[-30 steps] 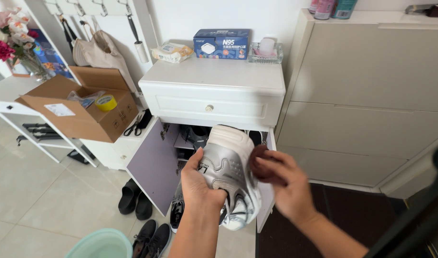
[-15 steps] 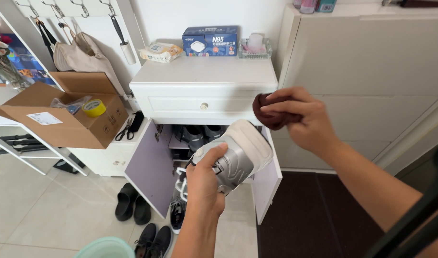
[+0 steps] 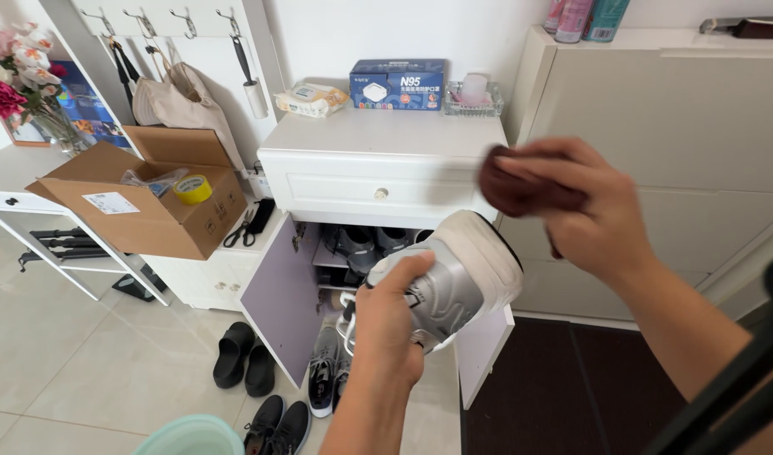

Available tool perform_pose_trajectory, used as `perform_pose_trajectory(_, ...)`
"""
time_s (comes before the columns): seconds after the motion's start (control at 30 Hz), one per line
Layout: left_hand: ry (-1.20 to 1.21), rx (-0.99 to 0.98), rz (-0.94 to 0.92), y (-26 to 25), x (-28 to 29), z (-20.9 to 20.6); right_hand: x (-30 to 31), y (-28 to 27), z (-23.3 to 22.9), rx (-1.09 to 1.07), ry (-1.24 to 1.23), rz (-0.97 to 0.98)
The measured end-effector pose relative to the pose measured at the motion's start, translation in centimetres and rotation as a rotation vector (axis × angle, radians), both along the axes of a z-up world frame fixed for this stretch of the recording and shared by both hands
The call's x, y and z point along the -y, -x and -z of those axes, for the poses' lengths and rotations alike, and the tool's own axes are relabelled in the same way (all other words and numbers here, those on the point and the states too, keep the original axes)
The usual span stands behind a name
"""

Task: The person wipes the exterior of two pairs of sneakers with a brown cloth, handling them one at a time. After cleaning, the shoes are placed on a mat near the door.

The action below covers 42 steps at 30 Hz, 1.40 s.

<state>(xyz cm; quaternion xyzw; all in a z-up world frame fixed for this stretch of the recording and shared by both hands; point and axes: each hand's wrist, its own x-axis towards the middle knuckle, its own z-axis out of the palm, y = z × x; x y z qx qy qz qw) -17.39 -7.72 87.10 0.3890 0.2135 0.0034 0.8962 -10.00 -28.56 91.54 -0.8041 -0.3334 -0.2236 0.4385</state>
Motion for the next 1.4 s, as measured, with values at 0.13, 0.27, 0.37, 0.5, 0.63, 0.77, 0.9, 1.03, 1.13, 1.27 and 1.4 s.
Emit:
perform_pose_trajectory(0.13,-0.076,0.006,-0.094,-0.3,0.7,-0.1,-2.4,1.4,-1.4,0.11,0.345,-0.029)
perform_pose_trajectory(0.27,0.064,-0.023,-0.142,-1.2,0.0,-1.0,-3.1,6.2,3.3,0.165,0.108,0.252)
perform_pose_trajectory(0.37,0.116,-0.132,-0.142,-1.7,0.2,-0.7,-3.2,7.4,7.0,0.142,0.018,0.333)
perform_pose_trajectory(0.5,0.083,-0.152,-0.095,-1.7,0.5,1.1,-1.2,6.4,6.3,-0.256,-0.222,0.261)
perform_pose_trajectory(0.63,-0.139,-0.054,0.007,-1.5,0.9,3.0,0.4,2.7,1.1,-0.509,-0.557,-0.098)
perform_pose_trajectory(0.77,-0.486,0.307,0.106,-0.9,1.4,3.4,-1.7,-1.1,-0.6,-0.443,0.007,0.096)
perform_pose_trajectory(0.9,-0.836,0.361,0.137,-0.9,1.1,2.8,-4.7,-2.8,0.5,-0.291,0.308,-0.234)
perform_pose_trajectory(1.03,-0.873,0.441,0.059,-0.8,1.0,2.7,-2.9,1.4,3.8,0.296,0.351,0.17)
perform_pose_trajectory(1.13,-0.895,0.496,-0.017,-0.9,1.0,2.9,-0.5,3.3,5.4,0.065,0.14,0.18)
perform_pose_trajectory(1.27,-0.906,0.553,0.058,-0.7,0.7,3.1,0.5,1.9,3.6,-0.429,-0.12,0.062)
perform_pose_trajectory(1.4,-0.962,0.522,0.177,-0.7,0.8,3.2,-1.9,-2.7,-1.1,-0.465,-0.067,0.063)
